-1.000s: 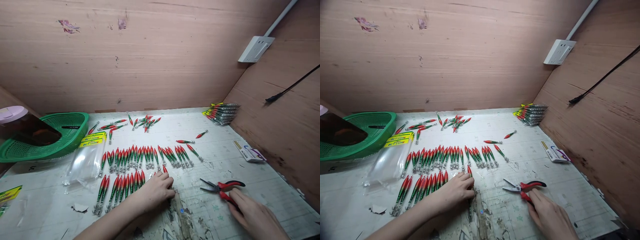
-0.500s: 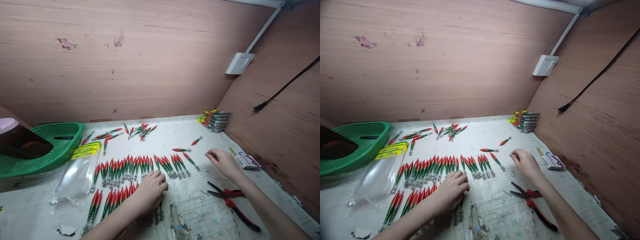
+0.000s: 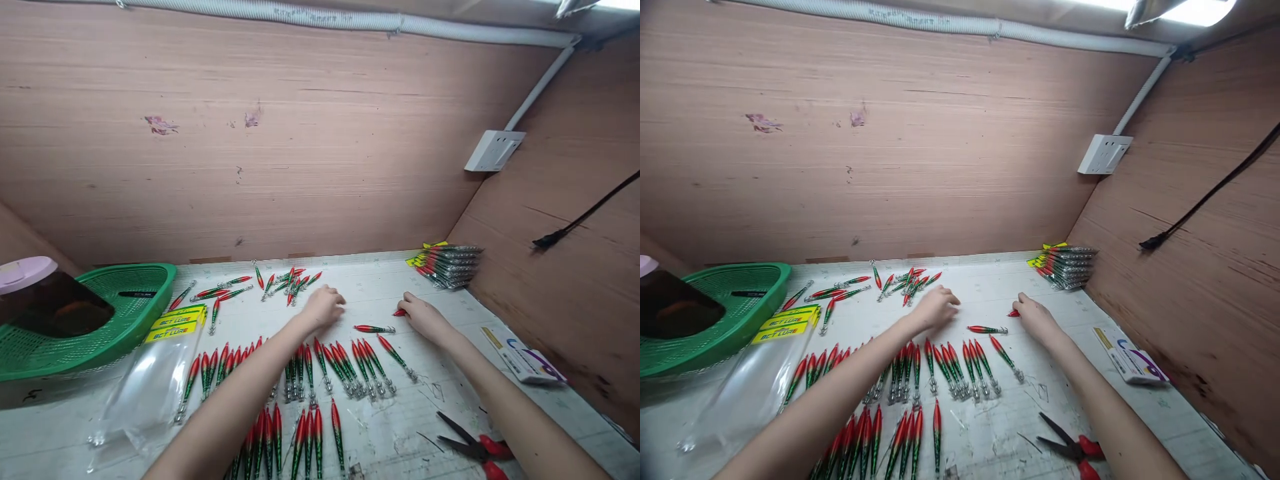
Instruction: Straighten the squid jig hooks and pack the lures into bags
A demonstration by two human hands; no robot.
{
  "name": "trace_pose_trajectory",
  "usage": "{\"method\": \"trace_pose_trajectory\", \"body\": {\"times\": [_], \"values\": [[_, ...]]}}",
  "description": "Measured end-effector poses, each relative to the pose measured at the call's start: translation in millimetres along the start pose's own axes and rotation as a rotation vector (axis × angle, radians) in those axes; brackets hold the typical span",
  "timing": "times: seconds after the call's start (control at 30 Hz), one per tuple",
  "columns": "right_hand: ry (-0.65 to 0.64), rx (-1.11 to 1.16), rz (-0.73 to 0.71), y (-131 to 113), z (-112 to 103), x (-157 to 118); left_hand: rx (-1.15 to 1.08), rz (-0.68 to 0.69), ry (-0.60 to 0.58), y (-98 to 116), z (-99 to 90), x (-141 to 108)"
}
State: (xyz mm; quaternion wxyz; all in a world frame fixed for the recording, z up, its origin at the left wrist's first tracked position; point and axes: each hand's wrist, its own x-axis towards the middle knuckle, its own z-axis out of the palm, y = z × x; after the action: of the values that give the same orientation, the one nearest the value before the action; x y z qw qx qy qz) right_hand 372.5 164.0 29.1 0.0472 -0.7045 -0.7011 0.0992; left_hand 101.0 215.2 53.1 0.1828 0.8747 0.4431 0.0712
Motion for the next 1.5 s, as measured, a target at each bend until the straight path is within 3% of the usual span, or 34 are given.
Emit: {"method": "trace_pose_trajectory", "body": {"times": [0.1, 0.17, 0.23, 0.37, 0.5, 0.63, 0.77, 0.87, 0.97, 1.23, 1.5], "values": [[0.056, 0.063, -0.007, 4, 2, -6, -0.088, 0.091, -0.109, 46, 28.2, 18], [0.115, 0.138, -0.002, 7, 0, -12, -0.141, 0.085, -0.148, 65, 40.3, 26], [0.187, 0.245, 0.005, 9, -4, -20, -0.203, 0.049, -0.162, 71, 45.7, 30], [0.327, 0.563, 0.022, 2, -12, -45, -0.395, -0.016, -0.137, 60, 42.7, 24], [0.345, 0.979, 0.032, -25, -22, -77, -0.68, -0.066, -0.053, 52, 32.0, -7], [0.24, 1.32, 0.054, -61, -35, -113, -0.996, -0.06, -0.019, 62, 17.6, -65], [0.14, 1.519, 0.05, -91, -48, -145, -1.209, -0.052, -0.008, 78, 3.7, -123], [0.084, 1.623, 0.037, -107, -54, -162, -1.381, -0.089, 0.004, 86, -4.5, -150], [0.025, 1.72, 0.017, -116, -59, -171, -1.478, -0.104, 0.014, 91, -11.6, -167], [-0.045, 1.796, -0.013, -128, -61, -177, -1.47, -0.126, 0.062, 92, -26.4, -193], [-0.09, 1.833, 0.085, -132, -57, -181, -1.444, -0.232, 0.087, 91, -23.3, -208]]}}
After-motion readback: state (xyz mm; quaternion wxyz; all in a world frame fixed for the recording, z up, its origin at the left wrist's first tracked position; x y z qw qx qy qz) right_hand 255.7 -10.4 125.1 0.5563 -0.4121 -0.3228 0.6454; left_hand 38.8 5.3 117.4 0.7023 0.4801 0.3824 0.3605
